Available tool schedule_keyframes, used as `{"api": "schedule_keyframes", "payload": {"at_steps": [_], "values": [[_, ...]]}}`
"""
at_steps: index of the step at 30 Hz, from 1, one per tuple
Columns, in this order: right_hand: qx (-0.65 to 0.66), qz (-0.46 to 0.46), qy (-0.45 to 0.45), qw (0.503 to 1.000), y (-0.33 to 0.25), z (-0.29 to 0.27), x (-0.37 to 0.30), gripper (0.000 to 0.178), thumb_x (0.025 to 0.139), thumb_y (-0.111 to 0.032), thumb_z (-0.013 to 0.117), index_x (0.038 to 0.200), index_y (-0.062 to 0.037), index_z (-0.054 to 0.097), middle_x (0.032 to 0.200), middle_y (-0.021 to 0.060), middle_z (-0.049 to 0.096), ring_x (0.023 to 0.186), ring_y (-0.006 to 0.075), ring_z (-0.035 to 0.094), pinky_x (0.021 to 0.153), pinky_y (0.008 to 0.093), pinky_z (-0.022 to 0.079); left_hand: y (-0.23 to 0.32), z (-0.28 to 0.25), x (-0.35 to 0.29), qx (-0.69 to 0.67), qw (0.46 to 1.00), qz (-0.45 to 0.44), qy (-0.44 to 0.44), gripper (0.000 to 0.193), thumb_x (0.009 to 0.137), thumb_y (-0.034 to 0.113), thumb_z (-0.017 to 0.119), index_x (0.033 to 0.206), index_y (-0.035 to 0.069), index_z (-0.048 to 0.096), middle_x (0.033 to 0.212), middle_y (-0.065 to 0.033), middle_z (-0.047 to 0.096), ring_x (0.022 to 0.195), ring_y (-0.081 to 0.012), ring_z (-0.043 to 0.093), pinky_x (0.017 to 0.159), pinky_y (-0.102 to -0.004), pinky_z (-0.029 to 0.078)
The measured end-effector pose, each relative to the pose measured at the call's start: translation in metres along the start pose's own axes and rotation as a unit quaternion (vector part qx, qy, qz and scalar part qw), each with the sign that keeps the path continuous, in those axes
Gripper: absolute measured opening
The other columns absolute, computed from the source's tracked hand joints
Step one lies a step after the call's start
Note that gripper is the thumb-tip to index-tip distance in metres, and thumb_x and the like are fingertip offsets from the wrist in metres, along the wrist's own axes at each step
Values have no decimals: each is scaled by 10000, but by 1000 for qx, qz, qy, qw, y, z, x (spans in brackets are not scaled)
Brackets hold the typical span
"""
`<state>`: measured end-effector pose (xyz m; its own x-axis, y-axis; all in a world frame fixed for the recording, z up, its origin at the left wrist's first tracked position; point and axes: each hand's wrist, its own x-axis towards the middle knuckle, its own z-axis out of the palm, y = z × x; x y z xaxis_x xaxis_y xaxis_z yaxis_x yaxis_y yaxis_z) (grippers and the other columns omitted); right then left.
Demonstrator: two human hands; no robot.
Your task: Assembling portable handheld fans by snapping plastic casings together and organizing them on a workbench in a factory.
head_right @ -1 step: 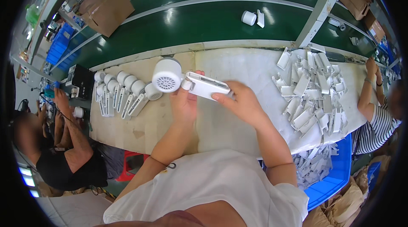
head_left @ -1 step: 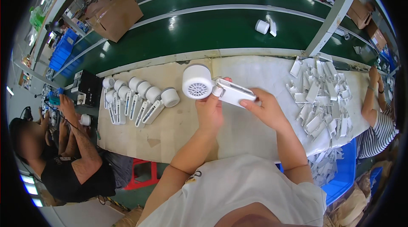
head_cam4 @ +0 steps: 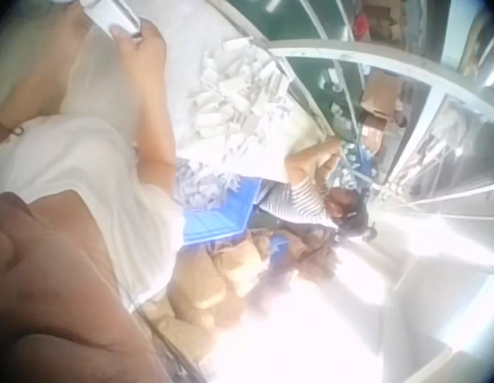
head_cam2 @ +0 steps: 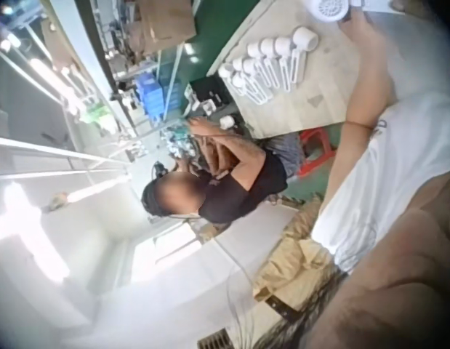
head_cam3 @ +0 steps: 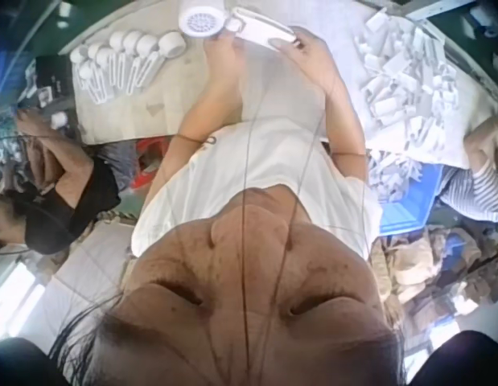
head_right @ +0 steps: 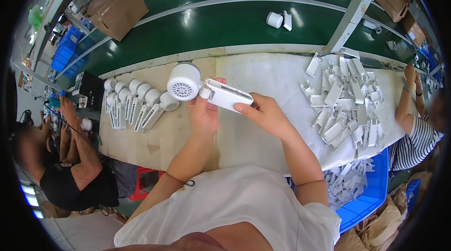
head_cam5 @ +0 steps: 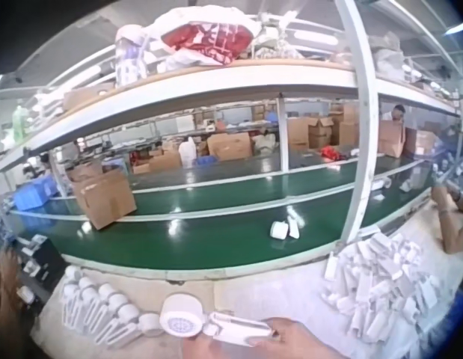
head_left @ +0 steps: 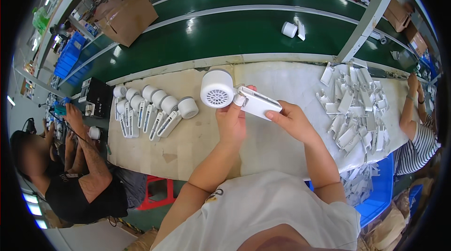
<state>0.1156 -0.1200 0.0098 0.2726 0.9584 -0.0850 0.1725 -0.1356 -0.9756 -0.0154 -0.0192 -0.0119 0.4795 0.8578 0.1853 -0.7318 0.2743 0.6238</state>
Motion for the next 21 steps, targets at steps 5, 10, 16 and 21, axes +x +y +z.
{"api": "schedule_keyframes", "payload": {"at_steps": [5, 10, 16, 21], "values": [[25, 0, 61, 998, -4, 9, 1, 478, 826, -342, 641, 1140, 6, 548, 884, 113, 611, 780, 161, 559, 718, 275, 455, 2, 10, 4, -20, 1000, 23, 4, 292, 851, 65, 582, 1125, -16, 523, 1090, -175, 600, 1049, -278, 572, 935, -396, 444], [-225, -273, 270, 896, -17, 19, 8, 568, 756, -254, 708, 1220, -7, 493, 1113, 157, 581, 1008, 279, 564, 907, 359, 421, 0, 4, 5, -14, 999, 23, 24, 300, 860, 69, 573, 1140, -18, 508, 1123, -177, 583, 1061, -271, 564, 935, -386, 447], [-352, -356, 174, 848, -9, 25, 14, 633, 711, -182, 724, 1276, -63, 463, 1301, 115, 479, 1225, 339, 421, 1016, 463, 312, -7, 7, 6, -10, 999, 27, 35, 304, 872, 70, 559, 1152, -19, 480, 1132, -172, 576, 1067, -268, 560, 933, -368, 453], [-348, -354, 251, 831, -19, 22, 16, 508, 745, -242, 711, 1182, -42, 543, 1180, 114, 565, 1072, 254, 546, 917, 376, 412, -5, 5, 8, -3, 998, 56, 40, 292, 881, 84, 550, 1148, -13, 483, 1123, -182, 577, 1057, -291, 568, 927, -406, 459]]}}
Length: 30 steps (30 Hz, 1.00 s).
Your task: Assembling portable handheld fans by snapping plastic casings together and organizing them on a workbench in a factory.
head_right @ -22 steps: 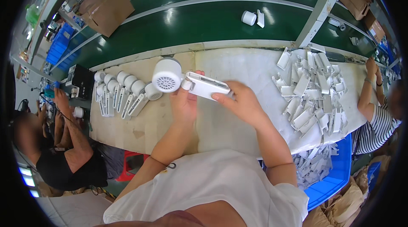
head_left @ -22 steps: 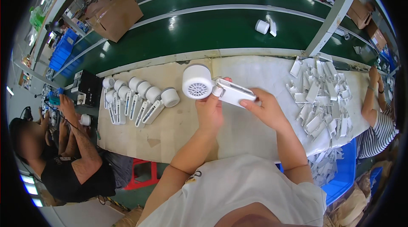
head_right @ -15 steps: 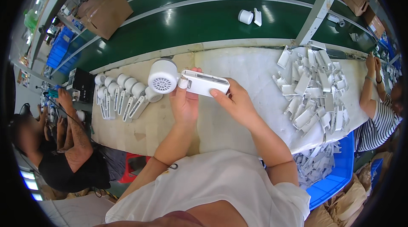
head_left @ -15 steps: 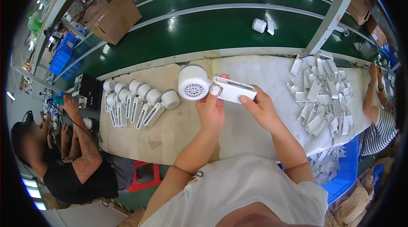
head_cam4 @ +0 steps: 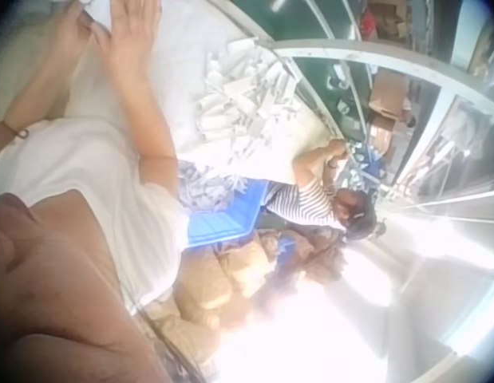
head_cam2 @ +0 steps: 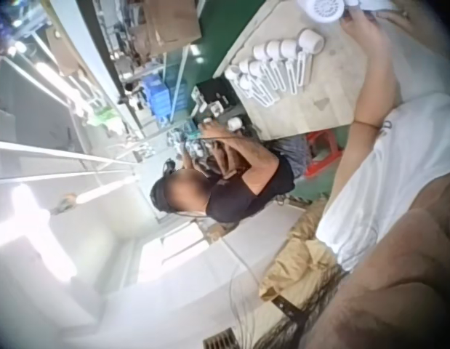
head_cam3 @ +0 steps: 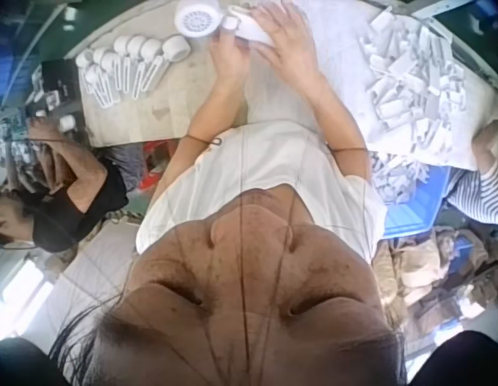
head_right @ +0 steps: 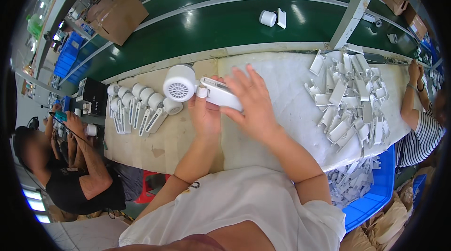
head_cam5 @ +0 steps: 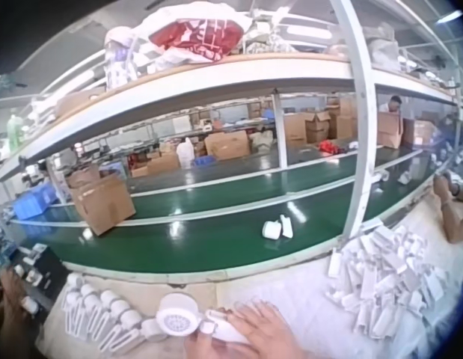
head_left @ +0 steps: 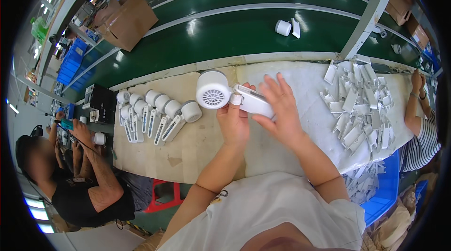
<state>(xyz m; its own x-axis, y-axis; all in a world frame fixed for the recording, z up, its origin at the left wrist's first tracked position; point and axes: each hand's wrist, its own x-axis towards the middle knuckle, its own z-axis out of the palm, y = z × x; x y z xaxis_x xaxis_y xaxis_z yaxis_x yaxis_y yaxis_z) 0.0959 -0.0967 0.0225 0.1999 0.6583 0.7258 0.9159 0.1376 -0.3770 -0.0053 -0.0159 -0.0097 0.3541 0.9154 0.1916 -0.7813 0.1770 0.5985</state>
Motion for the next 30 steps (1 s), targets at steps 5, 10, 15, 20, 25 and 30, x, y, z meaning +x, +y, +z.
{"api": "schedule_keyframes", "payload": {"at_steps": [5, 10, 15, 20, 25, 30], "values": [[452, 346, -208, 796, 4, 1, -18, 284, 860, -247, 607, 927, 29, 608, 745, 45, 588, 695, 100, 504, 628, 272, 429, 17, -5, 2, -17, 999, -24, -34, 289, 877, 95, 553, 1134, -28, 500, 1087, -187, 597, 1020, -300, 591, 915, -419, 469], [257, 52, -47, 964, -7, -12, -15, 445, 779, -396, 626, 606, -10, 487, 568, 86, 418, 490, 239, 395, 451, 341, 282, 35, 18, -11, 6, 994, -61, -91, 336, 858, 171, 584, 1127, -10, 497, 1005, -178, 616, 911, -313, 623, 826, -437, 509], [271, 41, -161, 948, 20, 32, -52, 368, 757, -372, 661, 743, -14, 578, 697, 124, 541, 629, 284, 525, 562, 374, 405, 46, -11, -4, 116, 982, -128, -74, 256, 806, 48, 635, 1050, -10, 585, 1005, -124, 637, 925, -188, 617, 825, -341, 497], [99, 4, -282, 954, 39, 25, -36, 388, 734, -104, 673, 1110, -89, 581, 1184, 130, 545, 1201, 320, 435, 994, 401, 358, 96, -94, -2, 778, 548, 174, -252, 322, 609, 210, 706, 903, 114, 617, 1016, -63, 593, 1110, -279, 488, 982, -522, 311], [204, 243, -138, 938, 145, 44, 3, 323, 799, -92, 620, 1118, -82, 573, 1241, 113, 506, 1192, 265, 444, 936, 372, 404, 145, -140, -2, 865, 435, 185, -171, 295, 575, 175, 699, 839, 123, 579, 1230, -87, 492, 1269, -422, 287, 988, -593, 238], [60, 292, 5, 954, 253, 101, 47, 476, 786, -192, 647, 1222, -82, 491, 1217, 157, 497, 1118, 300, 488, 914, 366, 422, 151, -180, 16, 875, 454, 132, -109, 291, 604, 144, 673, 856, 76, 544, 1271, -109, 471, 1257, -438, 305, 971, -590, 248]]}}
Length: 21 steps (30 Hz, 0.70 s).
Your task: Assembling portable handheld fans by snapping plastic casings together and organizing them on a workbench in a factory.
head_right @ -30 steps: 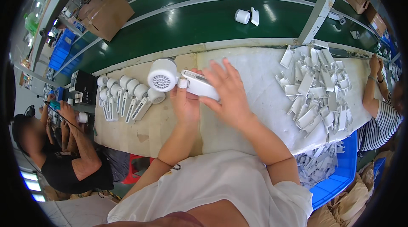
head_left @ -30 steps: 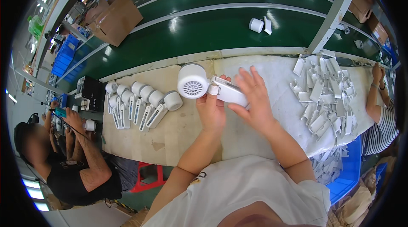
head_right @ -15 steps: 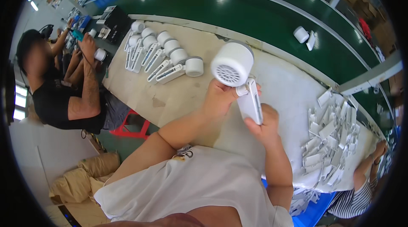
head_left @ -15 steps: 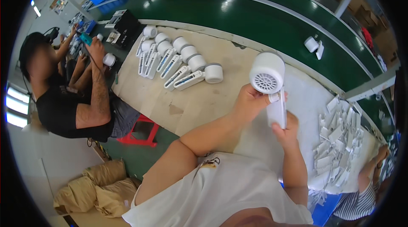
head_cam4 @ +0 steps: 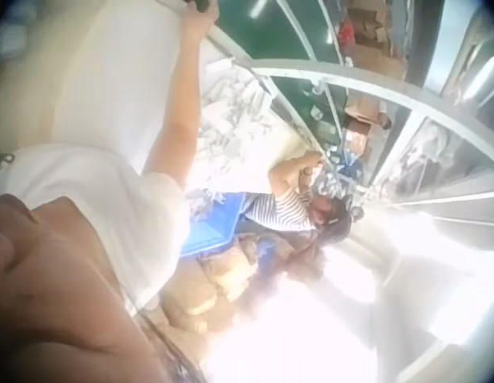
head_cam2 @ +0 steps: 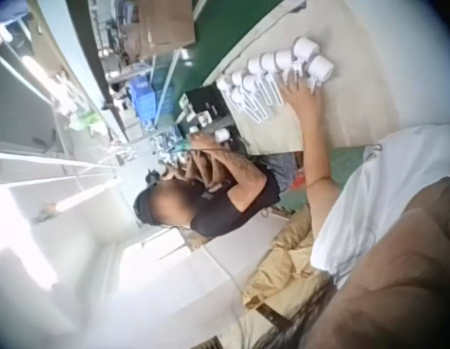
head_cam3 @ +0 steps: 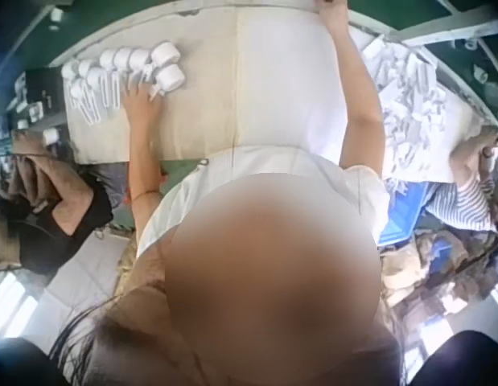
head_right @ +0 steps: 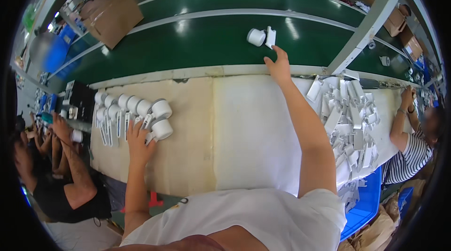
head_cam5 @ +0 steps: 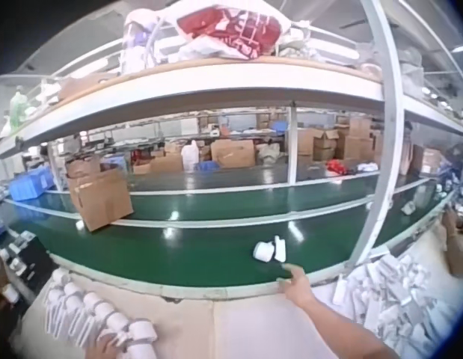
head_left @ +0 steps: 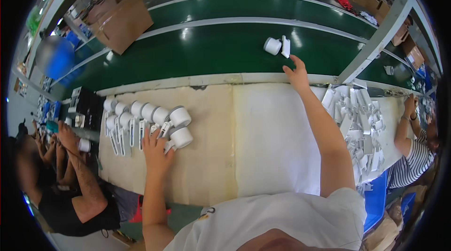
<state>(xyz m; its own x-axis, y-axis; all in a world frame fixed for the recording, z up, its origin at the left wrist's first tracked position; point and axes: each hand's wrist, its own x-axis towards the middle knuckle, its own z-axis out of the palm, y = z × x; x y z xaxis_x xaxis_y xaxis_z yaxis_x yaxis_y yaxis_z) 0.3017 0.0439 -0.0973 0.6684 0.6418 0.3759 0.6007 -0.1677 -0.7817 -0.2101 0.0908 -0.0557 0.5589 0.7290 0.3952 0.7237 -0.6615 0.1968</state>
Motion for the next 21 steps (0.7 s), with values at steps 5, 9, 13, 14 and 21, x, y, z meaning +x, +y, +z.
{"api": "schedule_keyframes", "payload": {"at_steps": [5, 9, 13, 14, 21], "values": [[-97, 85, 31, 991, 0, 24, 68, 634, 747, -240, 647, 1312, -117, 387, 1273, 187, 447, 1133, 373, 476, 942, 420, 415, -42, 8, 14, 14, 999, -32, -3, 340, 621, 122, 667, 928, 58, 536, 1273, -140, 480, 1219, -423, 365, 991, -515, 282], [-212, 152, -9, 965, 10, 45, 96, 706, 730, -279, 648, 1347, -154, 328, 1263, 170, 468, 1117, 375, 486, 942, 419, 422, -43, 6, 25, 30, 998, -57, 3, 370, 616, 107, 663, 956, 62, 523, 1281, -136, 474, 1245, -426, 333, 1001, -530, 264], [-310, 151, -77, 935, 7, 41, 97, 618, 764, -237, 587, 1332, -163, 355, 1200, 181, 517, 1070, 360, 522, 902, 405, 449, 1, -16, 33, 127, 983, -125, -40, 513, 591, 84, 649, 1079, 73, 491, 1332, -161, 413, 1319, -414, 208, 1025, -581, 192], [-300, 134, -88, 940, 7, 34, 95, 595, 768, -223, 577, 1323, -160, 373, 1182, 188, 527, 1054, 359, 533, 894, 402, 453, 17, -26, 39, 105, 990, -88, 20, 492, 616, 75, 645, 1086, 60, 502, 1296, -164, 451, 1292, -388, 279, 1022, -552, 231], [-146, -285, -10, 947, -84, -31, 6, 502, 696, 61, 577, 1156, -140, 563, 1158, 126, 540, 963, 317, 550, 819, 363, 486, 93, 40, 55, -705, 658, -181, -190, 275, 887, 166, 533, 1112, 9, 553, 1093, -150, 600, 1030, -226, 571, 878, -361, 460]]}}
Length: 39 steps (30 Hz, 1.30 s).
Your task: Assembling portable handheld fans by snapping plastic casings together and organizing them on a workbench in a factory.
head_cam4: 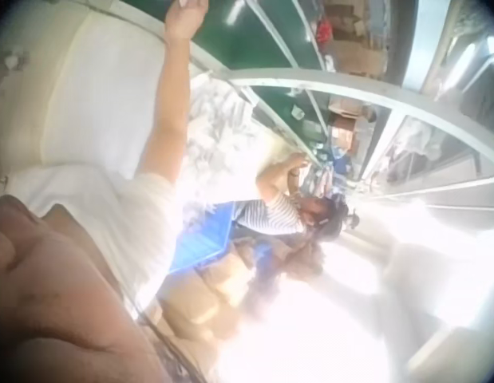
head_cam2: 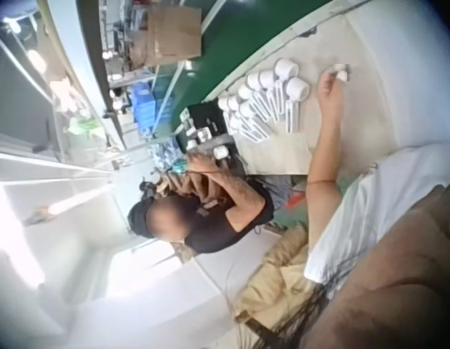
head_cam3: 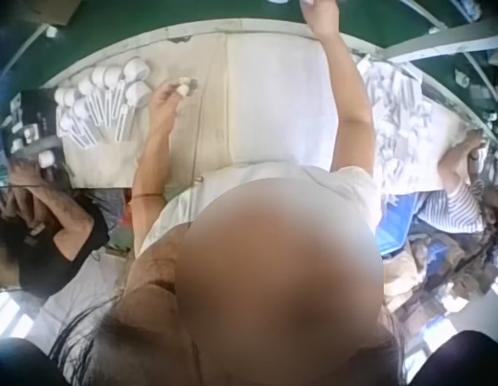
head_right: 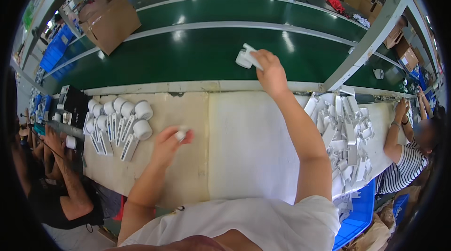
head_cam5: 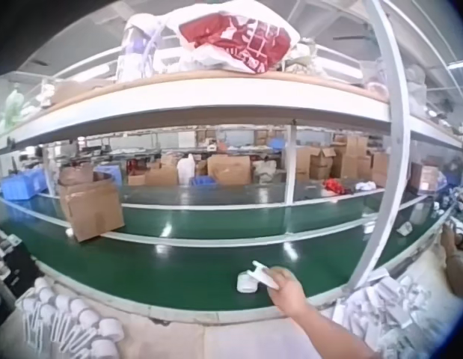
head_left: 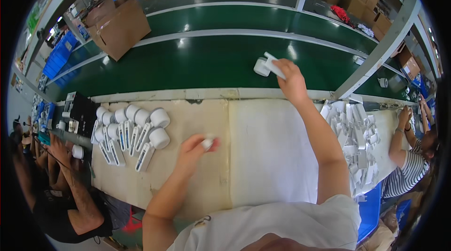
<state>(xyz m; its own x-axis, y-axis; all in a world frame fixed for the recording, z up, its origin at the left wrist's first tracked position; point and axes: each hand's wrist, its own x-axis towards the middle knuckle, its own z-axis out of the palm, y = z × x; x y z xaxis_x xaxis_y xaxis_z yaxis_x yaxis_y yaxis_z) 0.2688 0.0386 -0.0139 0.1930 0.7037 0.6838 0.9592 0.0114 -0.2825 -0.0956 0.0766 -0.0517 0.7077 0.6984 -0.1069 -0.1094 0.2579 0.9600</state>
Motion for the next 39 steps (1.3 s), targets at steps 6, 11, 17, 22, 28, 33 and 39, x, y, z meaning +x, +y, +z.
{"api": "schedule_keyframes", "payload": {"at_steps": [6, 11, 17, 22, 28, 33, 39], "values": [[-177, -215, -157, 948, -114, -44, -87, 413, 680, -91, 580, 1093, -68, 571, 1188, 98, 514, 833, 224, 529, 661, 303, 498, -18, 98, 55, -290, 934, -206, 20, 385, 925, 325, 458, 1130, 1, 479, 1139, -135, 559, 994, -242, 570, 864, -395, 474], [-148, -236, -225, 934, -150, -57, -150, 452, 678, -86, 576, 1128, -54, 551, 1256, 167, 445, 878, 246, 505, 706, 301, 504, -44, 112, 42, -256, 947, -194, -18, 352, 919, 283, 425, 1092, -17, 487, 1013, -138, 600, 886, -256, 601, 792, -422, 504], [135, -50, -258, 955, -120, -97, -138, 700, 685, -149, 700, 1318, -121, 404, 1381, 143, 334, 1243, 344, 345, 1016, 429, 328, -46, 97, 16, -269, 928, -255, 43, 352, 894, 245, 331, 1046, -22, 503, 903, -165, 610, 775, -297, 601, 717, -438, 521], [580, 273, -306, 704, -74, -67, -158, 872, 741, -368, 714, 1422, -120, 229, 1389, 78, 338, 1278, 252, 339, 1026, 416, 314, -29, 105, 7, -271, 921, -245, -136, 324, 882, 249, 392, 1060, 3, 506, 858, -157, 619, 709, -271, 604, 644, -408, 523], [689, 415, -409, 430, -111, -81, -166, 925, 687, -441, 748, 1373, -60, 258, 1269, 89, 432, 1145, 224, 469, 932, 372, 425, 15, 116, -12, -206, 945, -182, -178, 235, 886, 215, 447, 1016, 31, 516, 830, -147, 619, 643, -245, 606, 581, -367, 507], [594, 314, -323, 667, -124, -94, -172, 826, 628, -101, 797, 1308, -58, 328, 1197, 110, 490, 1129, 249, 492, 905, 355, 437, 31, 107, -17, -177, 958, -153, -166, 224, 887, 170, 432, 1037, 16, 495, 871, -152, 614, 651, -233, 611, 565, -327, 507], [6, -207, -54, 977, -107, -124, -129, 487, 584, 45, 657, 1038, -120, 595, 1067, 43, 587, 1014, 277, 580, 808, 326, 502, 28, 115, -22, 69, 957, -226, -168, 255, 858, 163, 410, 1053, 14, 479, 839, -118, 600, 646, -177, 586, 559, -305, 494]]}}
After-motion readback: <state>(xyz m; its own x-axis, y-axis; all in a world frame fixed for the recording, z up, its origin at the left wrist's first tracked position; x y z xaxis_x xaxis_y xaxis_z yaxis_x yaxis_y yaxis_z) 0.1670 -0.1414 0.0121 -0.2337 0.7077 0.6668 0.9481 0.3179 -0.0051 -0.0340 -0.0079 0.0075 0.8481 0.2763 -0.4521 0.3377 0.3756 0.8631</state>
